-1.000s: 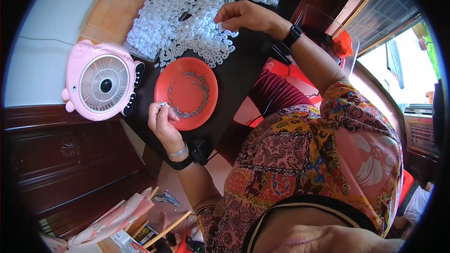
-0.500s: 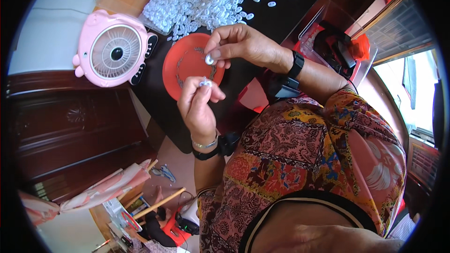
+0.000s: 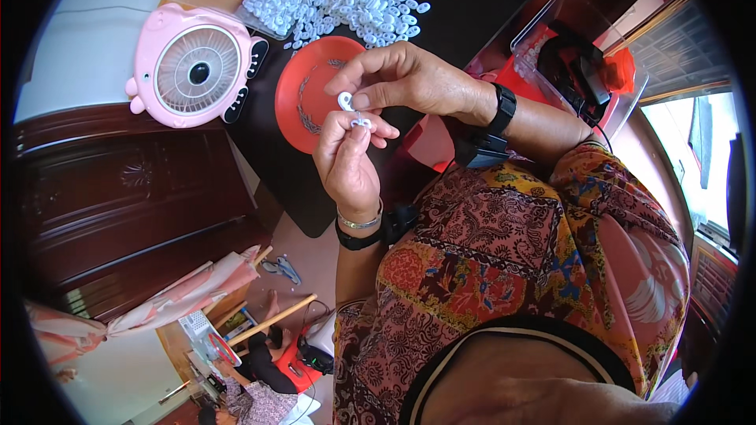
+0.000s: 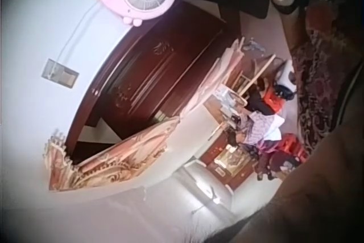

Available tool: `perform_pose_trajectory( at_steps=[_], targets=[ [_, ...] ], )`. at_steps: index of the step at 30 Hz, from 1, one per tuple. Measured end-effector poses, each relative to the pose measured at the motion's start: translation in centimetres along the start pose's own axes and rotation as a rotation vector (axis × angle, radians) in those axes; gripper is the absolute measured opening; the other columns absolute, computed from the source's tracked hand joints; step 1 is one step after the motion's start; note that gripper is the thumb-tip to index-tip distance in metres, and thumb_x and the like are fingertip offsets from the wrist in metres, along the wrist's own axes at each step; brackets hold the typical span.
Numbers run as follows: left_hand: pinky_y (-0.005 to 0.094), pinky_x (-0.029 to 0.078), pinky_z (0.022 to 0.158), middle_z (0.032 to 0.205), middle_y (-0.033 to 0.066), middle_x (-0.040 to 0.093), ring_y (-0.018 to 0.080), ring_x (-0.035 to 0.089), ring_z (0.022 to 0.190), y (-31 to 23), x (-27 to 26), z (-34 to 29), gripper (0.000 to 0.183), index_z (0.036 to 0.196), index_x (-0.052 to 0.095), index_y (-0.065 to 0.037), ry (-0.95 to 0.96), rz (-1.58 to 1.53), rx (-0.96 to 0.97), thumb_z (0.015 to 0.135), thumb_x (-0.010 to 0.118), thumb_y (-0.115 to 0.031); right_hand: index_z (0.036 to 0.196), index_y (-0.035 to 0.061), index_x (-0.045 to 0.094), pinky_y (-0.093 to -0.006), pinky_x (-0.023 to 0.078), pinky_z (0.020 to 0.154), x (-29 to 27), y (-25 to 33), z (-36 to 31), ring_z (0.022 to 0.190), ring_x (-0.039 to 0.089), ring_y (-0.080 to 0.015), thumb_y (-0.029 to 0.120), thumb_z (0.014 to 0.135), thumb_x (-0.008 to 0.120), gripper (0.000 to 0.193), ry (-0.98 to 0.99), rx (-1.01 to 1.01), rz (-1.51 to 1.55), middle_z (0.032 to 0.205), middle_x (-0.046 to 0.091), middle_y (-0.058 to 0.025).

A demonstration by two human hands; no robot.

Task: Assembling small white plastic components by inserting metal pins or screws by hand.

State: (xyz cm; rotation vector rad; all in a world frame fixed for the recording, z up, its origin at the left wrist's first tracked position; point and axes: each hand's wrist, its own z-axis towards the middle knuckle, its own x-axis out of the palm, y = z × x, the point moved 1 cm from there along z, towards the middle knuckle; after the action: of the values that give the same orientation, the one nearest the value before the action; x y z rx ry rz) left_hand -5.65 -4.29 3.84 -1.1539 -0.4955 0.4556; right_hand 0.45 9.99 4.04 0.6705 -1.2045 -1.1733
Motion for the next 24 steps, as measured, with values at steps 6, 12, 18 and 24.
perform_pose_trajectory(
  at_steps=[6,12,18,24],
  targets=[
    [0.0246,0.040,0.060,0.070,0.0115,0.061,0.0159,0.056,0.063,0.3,0.1,-0.1,0.019,0.081,0.051,0.000,-0.049,-0.008,-0.038,0.092,0.047,-0.016,0.104,0.0019,0.065,-0.0216,0.049,0.072,-0.4,-0.7,0.0,0.080,0.059,-0.0064,0.007,0.091,0.061,0.015,0.040,-0.007,0.008,0.086,0.064,0.0001],
    [0.0245,0.039,0.055,0.063,0.0049,0.046,0.0140,0.046,0.055,0.5,-0.7,-0.3,0.015,0.079,0.047,-0.001,-0.079,0.137,-0.011,0.090,0.042,-0.011,0.103,0.0018,0.066,-0.0212,0.050,0.067,-1.2,0.4,0.1,0.075,0.059,-0.0063,0.010,0.090,0.063,0.016,-0.021,0.075,-0.076,0.087,0.065,0.0001],
    [0.0229,0.036,0.051,0.061,0.0012,0.041,0.0099,0.042,0.054,0.6,-0.9,-0.7,0.015,0.076,0.047,-0.003,-0.145,0.121,-0.104,0.090,0.045,-0.009,0.100,0.0027,0.067,-0.0191,0.051,0.065,-2.3,-0.8,0.3,0.073,0.061,-0.0048,0.017,0.089,0.065,0.018,0.001,0.107,-0.071,0.083,0.067,-0.0002],
    [0.0227,0.035,0.051,0.061,0.0011,0.042,0.0093,0.041,0.053,0.6,-0.8,-0.7,0.016,0.075,0.048,-0.003,-0.174,0.133,-0.144,0.089,0.047,-0.010,0.100,0.0013,0.067,-0.0195,0.049,0.063,-1.6,-1.0,-0.1,0.072,0.060,-0.0059,0.011,0.088,0.066,0.016,-0.032,0.139,-0.059,0.086,0.067,-0.0014]
  ],
)
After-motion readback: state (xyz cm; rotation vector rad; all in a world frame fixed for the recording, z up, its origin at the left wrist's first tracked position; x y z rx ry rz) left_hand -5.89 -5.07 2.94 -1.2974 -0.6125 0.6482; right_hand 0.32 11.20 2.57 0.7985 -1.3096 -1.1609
